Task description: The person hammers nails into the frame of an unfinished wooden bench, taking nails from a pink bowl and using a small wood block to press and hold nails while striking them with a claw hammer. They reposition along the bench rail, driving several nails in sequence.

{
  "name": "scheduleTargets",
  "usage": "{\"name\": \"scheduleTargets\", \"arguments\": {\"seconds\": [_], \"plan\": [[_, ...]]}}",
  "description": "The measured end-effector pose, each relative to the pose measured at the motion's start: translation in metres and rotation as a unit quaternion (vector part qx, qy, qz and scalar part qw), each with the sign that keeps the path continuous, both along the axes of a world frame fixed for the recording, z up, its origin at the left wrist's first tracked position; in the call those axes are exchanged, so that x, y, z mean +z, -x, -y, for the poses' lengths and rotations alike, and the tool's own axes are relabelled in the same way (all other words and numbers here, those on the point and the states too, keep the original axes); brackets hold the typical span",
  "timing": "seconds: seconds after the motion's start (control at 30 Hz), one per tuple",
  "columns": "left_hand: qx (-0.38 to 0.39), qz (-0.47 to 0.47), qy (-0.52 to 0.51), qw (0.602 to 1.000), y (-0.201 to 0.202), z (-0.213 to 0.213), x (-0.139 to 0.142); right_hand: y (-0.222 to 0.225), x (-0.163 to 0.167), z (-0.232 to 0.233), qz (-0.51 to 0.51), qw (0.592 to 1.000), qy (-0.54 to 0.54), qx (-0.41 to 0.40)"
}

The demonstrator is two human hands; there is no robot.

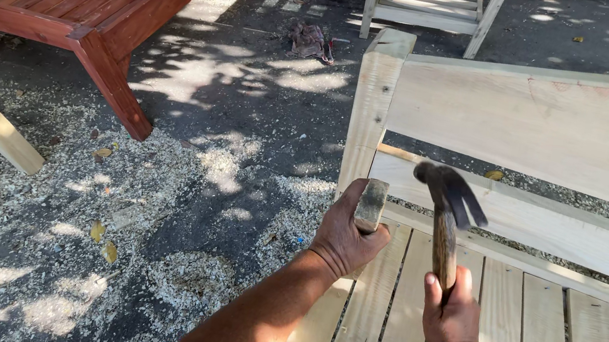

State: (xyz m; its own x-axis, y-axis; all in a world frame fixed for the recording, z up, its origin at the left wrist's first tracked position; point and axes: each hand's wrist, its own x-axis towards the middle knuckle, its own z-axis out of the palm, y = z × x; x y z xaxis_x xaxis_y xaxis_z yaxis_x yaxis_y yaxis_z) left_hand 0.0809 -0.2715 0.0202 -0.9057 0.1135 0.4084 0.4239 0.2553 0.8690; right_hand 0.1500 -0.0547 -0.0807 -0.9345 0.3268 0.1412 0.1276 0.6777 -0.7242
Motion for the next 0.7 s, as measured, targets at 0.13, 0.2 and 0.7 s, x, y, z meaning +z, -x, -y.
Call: {"name": "scheduleTargets", "arguments": {"seconds": [0.13,0.2,0.7], "plan": [[-0.002,-0.028,-0.010,1.000,-0.001,-0.001,0.001,0.008,-0.013,-0.003,0.174,0.982,-0.079,-0.005],[-0.014,-0.021,-0.011,1.000,-0.002,-0.001,0.003,0.011,-0.013,-0.005,0.184,0.979,-0.089,-0.008],[-0.003,0.029,-0.017,0.999,-0.001,0.002,0.004,0.014,-0.006,0.000,0.245,0.966,-0.079,0.009]]}}
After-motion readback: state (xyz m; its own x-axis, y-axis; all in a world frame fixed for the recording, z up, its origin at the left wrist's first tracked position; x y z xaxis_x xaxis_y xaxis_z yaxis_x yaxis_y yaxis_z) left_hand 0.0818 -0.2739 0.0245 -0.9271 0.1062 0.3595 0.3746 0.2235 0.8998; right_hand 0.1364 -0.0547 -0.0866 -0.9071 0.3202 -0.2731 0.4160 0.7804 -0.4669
